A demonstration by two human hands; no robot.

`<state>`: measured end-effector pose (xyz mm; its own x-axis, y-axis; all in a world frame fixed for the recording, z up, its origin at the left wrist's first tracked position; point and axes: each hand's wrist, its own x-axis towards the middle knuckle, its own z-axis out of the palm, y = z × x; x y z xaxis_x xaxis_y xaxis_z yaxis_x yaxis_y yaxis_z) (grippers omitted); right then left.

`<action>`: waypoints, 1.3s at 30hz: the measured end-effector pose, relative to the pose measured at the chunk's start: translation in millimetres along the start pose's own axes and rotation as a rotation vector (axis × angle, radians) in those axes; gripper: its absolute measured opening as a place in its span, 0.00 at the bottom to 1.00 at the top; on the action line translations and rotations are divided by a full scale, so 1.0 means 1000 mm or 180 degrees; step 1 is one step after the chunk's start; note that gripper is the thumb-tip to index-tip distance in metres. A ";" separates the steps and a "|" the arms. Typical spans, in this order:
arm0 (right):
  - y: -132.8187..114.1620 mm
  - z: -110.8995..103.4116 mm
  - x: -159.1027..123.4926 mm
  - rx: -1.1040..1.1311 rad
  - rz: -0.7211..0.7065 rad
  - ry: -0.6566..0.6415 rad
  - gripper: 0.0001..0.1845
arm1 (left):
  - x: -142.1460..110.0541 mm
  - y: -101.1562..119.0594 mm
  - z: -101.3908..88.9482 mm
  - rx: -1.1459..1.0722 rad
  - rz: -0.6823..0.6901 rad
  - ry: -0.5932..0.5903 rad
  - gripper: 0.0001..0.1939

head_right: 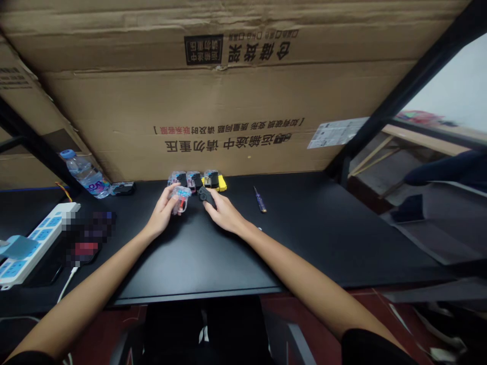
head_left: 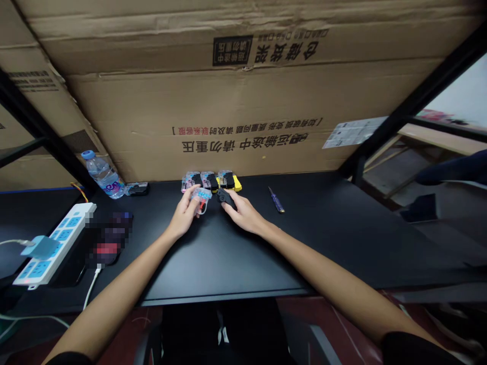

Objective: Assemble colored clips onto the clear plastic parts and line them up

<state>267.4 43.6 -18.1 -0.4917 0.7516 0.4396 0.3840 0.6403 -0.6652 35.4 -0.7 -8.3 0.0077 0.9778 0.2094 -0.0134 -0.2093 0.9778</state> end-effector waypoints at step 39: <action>0.001 0.019 -0.011 0.0030 -0.0041 -0.0426 0.31 | 0.003 -0.017 0.001 -0.0528 -0.0627 -0.0314 0.36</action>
<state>258.6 32.6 -34.9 -0.5967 0.7151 0.3641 0.3699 0.6477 -0.6660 36.7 5.4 -24.4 0.1235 0.9921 0.0235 -0.1656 -0.0028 0.9862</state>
